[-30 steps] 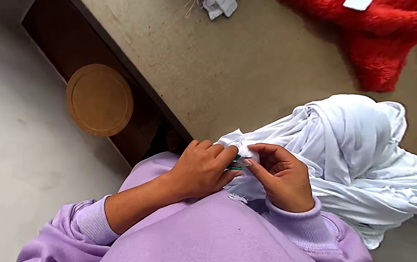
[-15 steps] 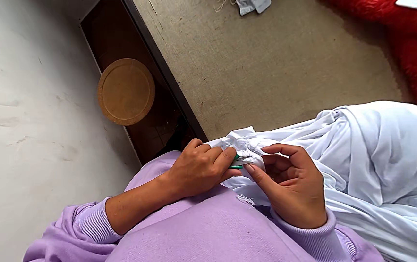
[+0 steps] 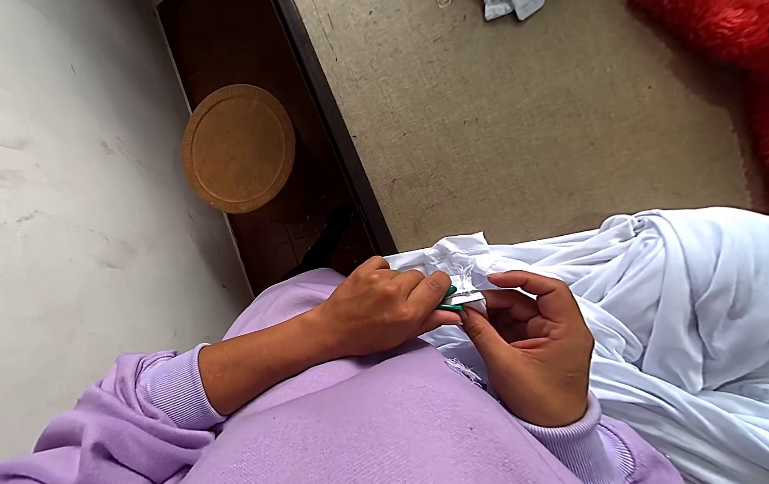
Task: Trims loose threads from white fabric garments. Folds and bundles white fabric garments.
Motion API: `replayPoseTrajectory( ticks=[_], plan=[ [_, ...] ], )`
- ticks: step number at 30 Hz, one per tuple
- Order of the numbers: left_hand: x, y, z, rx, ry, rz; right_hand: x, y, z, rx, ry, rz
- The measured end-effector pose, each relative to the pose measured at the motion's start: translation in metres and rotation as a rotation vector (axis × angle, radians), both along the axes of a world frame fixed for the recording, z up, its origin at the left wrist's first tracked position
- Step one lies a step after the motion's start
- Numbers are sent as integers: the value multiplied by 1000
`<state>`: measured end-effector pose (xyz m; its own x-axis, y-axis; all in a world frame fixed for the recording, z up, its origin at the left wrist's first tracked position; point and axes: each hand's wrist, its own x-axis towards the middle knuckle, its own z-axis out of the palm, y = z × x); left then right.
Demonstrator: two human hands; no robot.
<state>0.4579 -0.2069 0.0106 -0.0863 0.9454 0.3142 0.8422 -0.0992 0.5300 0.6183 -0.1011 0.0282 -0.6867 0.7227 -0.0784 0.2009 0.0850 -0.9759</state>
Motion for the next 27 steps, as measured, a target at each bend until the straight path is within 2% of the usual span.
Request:
replayPoseTrajectory(
  ticks=[4, 6, 12, 14, 16, 19, 24, 27],
  plan=[
    [1, -4, -5, 18, -66, 9, -1, 0, -3, 10, 13, 36],
    [-2, -7, -7, 31, -175, 23, -2, 0, -3, 4, 23, 49],
    [-12, 1, -9, -79, -910, 50, -3, -1, 0, -31, 25, 65],
    [-10, 9, -8, -61, -1016, -24, -3, -2, 1, -28, 11, 82],
    [-10, 14, -7, -52, -981, -31, -2, -2, 1, -20, 14, 100],
    [-24, 12, -10, -33, -967, 114, -2, -2, -2, -10, 41, 118],
    [-45, 0, -19, -89, -803, 252, -5, -3, -4, -26, 37, 127],
    [-44, -3, -5, -154, -666, 284, -4, -2, -3, -26, 46, 108]
  ],
)
